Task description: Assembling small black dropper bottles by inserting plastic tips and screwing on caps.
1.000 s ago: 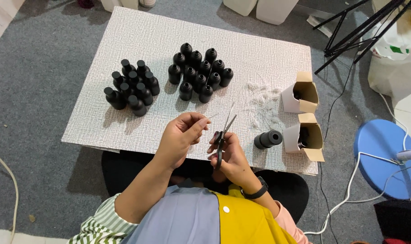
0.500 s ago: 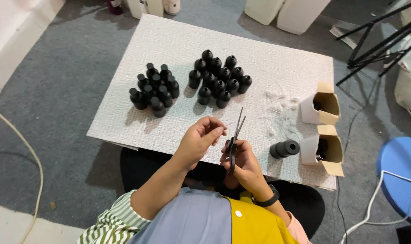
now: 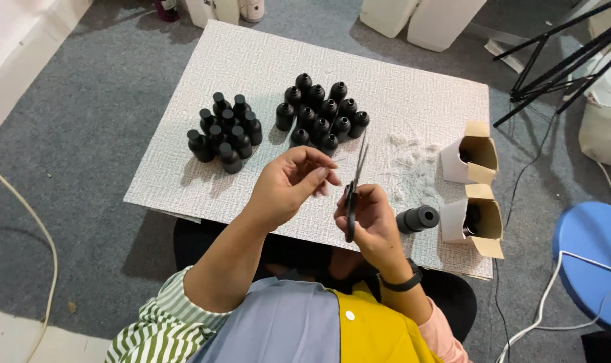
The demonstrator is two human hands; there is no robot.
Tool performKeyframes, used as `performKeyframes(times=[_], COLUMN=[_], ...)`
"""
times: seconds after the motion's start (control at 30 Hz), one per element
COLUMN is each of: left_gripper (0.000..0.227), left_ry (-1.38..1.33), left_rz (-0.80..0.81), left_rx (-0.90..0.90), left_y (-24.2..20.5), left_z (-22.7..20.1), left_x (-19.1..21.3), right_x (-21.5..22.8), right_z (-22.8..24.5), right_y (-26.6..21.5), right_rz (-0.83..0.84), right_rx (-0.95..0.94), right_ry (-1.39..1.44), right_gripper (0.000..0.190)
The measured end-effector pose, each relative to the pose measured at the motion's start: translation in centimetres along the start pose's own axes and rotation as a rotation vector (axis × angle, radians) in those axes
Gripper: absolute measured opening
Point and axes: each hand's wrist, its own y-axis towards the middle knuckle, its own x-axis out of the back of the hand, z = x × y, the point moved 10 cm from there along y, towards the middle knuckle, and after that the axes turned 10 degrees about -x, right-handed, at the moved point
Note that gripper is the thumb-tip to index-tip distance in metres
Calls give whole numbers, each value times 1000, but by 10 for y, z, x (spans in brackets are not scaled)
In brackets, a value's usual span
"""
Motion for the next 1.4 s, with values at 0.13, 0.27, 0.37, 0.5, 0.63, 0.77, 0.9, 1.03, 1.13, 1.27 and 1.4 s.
performKeyframes(times=[0.13, 0.27, 0.37, 0.5, 0.63, 0.77, 0.9, 1.03, 1.13, 1.27, 1.4], left_gripper=[13, 13, 15, 17, 18, 23, 20, 18, 15, 12, 12], left_ry=[31, -2, -1, 80, 89, 14, -30, -48, -15, 47, 97], left_rz=[-24, -69, -100, -86, -90, -94, -105, -122, -137, -146, -161], left_rx=[-20, -2, -21, -74, -72, -60, -66, -60, -42, -47, -55], left_y=[-2, -7, -8, -9, -10, -11, -12, -14, -16, -16, -17], left_z=[1, 2, -1, -1, -7, -2, 8, 13, 14, 9, 4], left_x=[-1, 0, 2, 6, 7, 8, 10, 8, 5, 2, 3], right_x=[-3, -8, -9, -12, -14, -15, -16, -14, -14, -12, -10], right_z=[-7, -1, 3, 10, 10, 9, 9, 7, 7, 5, 7], right_y=[-3, -7, -9, -11, -13, -13, -12, -11, -12, -12, -13], right_rz=[-27, -40, -48, -58, -57, -55, -48, -50, -55, -51, -58], right_rx=[3, 8, 17, 31, 28, 24, 22, 26, 34, 44, 54], right_ry=[-26, -49, -79, -139, -163, -182, -193, -175, -172, -152, -148], right_gripper=[46, 44, 45, 46, 46, 45, 46, 46, 47, 46, 46])
